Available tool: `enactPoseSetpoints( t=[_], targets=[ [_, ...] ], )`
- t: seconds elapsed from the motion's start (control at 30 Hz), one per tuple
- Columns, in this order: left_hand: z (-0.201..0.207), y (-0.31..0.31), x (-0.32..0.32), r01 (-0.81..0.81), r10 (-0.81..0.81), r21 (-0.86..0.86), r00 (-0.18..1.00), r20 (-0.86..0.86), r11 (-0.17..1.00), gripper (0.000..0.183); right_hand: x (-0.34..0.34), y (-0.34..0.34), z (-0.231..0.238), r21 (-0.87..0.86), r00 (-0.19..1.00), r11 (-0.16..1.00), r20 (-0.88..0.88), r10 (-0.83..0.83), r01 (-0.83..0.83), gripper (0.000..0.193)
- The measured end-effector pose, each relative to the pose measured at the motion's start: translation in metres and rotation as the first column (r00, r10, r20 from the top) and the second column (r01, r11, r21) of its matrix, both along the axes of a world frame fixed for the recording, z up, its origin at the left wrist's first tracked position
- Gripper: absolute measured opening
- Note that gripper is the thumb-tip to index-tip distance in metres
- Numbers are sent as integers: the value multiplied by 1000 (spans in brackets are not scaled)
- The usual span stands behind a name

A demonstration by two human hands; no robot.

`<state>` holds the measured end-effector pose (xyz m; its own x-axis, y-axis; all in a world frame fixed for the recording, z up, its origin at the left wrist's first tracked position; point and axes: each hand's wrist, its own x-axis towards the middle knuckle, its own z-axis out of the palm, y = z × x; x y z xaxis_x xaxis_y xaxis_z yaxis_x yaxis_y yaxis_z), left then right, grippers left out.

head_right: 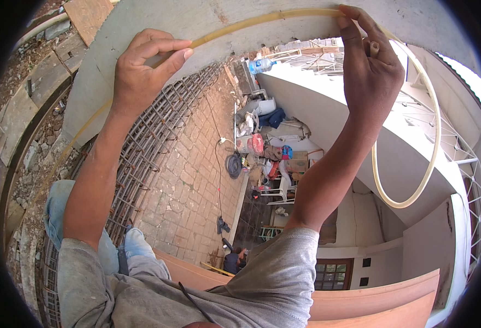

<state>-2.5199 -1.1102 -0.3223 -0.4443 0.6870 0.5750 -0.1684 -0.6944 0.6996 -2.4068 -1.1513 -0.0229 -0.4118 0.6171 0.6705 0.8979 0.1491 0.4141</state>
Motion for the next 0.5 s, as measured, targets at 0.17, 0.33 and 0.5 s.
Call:
enactPoseSetpoints(
  t=[0.17, 0.33, 0.5],
  targets=[
    [0, 0, 1, 2, -2, -5, 1000, 4, 1000, 10, 0, -1, 0, -15, 999, 1000, -33, -3, 3, 25],
    [0, 1, 2, -15, 15, 3, 1000, -3, 1000, 10, 0, 1, -1, -3, 999, 999, -36, 38, -38, 25],
    [0, 1, 2, -19, 19, 4, 1000, -3, 1000, 10, -1, 0, -1, -17, 999, 1000, -42, 13, -14, 25]
  ],
)
